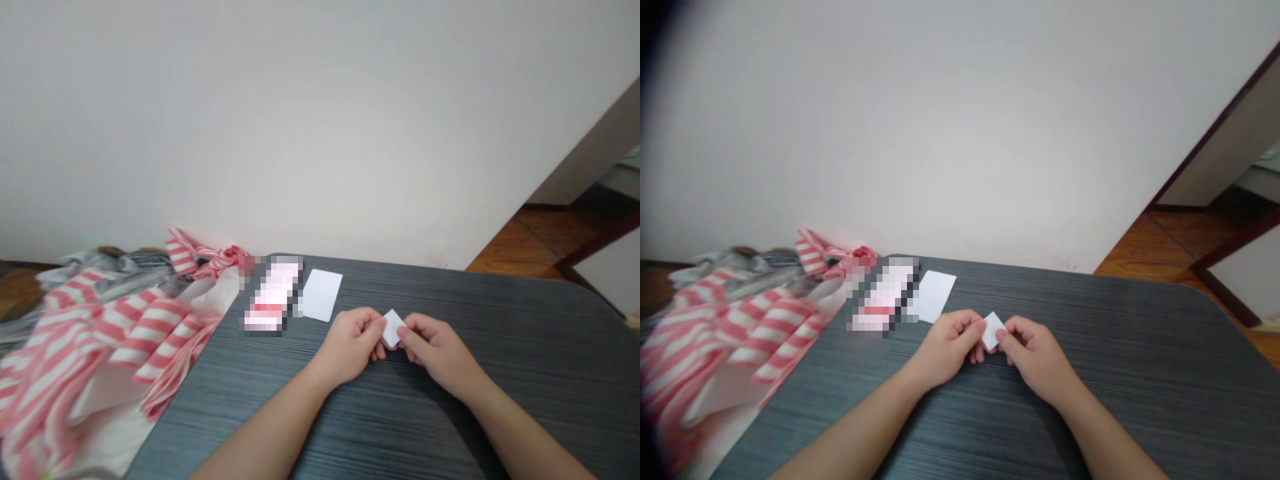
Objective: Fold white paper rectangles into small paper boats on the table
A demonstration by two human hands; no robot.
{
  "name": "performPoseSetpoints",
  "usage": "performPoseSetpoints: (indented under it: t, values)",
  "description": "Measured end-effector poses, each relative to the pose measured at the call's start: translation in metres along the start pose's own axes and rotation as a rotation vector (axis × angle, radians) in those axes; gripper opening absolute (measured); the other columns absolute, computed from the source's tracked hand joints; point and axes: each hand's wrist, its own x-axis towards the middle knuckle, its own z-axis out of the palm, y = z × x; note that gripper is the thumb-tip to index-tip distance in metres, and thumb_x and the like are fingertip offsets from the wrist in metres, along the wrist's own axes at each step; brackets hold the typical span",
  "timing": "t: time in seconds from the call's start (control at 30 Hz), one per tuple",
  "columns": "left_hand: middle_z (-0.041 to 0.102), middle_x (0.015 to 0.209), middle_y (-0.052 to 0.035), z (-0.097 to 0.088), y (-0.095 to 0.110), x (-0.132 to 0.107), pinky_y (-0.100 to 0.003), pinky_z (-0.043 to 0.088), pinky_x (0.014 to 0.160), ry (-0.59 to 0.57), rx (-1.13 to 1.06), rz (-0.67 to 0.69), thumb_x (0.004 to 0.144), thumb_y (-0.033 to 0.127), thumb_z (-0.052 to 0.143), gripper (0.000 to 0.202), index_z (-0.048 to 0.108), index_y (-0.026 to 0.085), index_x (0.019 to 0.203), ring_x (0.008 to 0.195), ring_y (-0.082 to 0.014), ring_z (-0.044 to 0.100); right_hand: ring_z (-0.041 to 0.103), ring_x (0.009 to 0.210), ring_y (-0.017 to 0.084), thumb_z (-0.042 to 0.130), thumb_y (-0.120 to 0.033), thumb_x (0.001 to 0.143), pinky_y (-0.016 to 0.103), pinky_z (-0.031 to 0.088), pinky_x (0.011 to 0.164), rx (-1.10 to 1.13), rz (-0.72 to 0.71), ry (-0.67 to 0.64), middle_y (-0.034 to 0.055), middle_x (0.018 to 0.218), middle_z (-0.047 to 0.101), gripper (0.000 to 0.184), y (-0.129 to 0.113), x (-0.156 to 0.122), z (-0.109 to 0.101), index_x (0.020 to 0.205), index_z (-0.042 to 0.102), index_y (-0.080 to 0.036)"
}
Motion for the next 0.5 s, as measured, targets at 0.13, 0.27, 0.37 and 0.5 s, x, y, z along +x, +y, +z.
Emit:
performPoseSetpoints:
  t: [0.13,0.27,0.37,0.5]
  values:
    - [0.060,0.057,-0.0001,-0.0007,-0.0011,0.0013,-0.020,0.041,0.051,0.005,-0.003,0.014,0.090,0.038,0.054,0.031,0.061,0.014,0.073,0.049,-0.0095,0.052,0.046,0.052,0.012,0.052,-0.037,0.092,0.024,0.036,0.053,-0.011,0.001,0.023,-0.0035,0.055,0.053,0.029,0.0009,-0.0009,0.0000,0.070,0.056,-0.019]
    - [0.062,0.064,-0.0007,-0.0002,-0.0031,0.0023,-0.021,0.043,0.053,-0.040,-0.066,0.002,0.087,0.038,0.060,0.025,0.064,0.013,0.086,0.053,-0.0097,0.054,0.046,0.052,0.012,0.053,-0.037,0.092,0.024,0.036,0.053,-0.020,-0.001,0.026,-0.0038,0.054,0.053,0.030,0.0005,-0.0008,0.0003,0.068,0.053,-0.020]
    - [0.062,0.066,0.0000,0.0008,-0.0040,0.0021,-0.020,0.044,0.054,-0.041,-0.094,-0.011,0.085,0.036,0.063,0.023,0.063,0.014,0.085,0.055,-0.0090,0.055,0.046,0.052,0.012,0.052,-0.036,0.092,0.024,0.036,0.053,-0.036,-0.010,0.006,-0.0039,0.054,0.052,0.030,-0.0009,-0.0002,0.0005,0.067,0.051,-0.020]
    - [0.061,0.063,0.0010,0.0012,-0.0041,0.0018,-0.020,0.043,0.053,-0.026,-0.102,-0.023,0.085,0.036,0.063,0.023,0.060,0.014,0.079,0.054,-0.0086,0.054,0.046,0.051,0.012,0.053,-0.035,0.092,0.024,0.036,0.052,-0.045,-0.003,-0.017,-0.0039,0.054,0.052,0.028,-0.0003,0.0004,0.0015,0.068,0.053,-0.019]
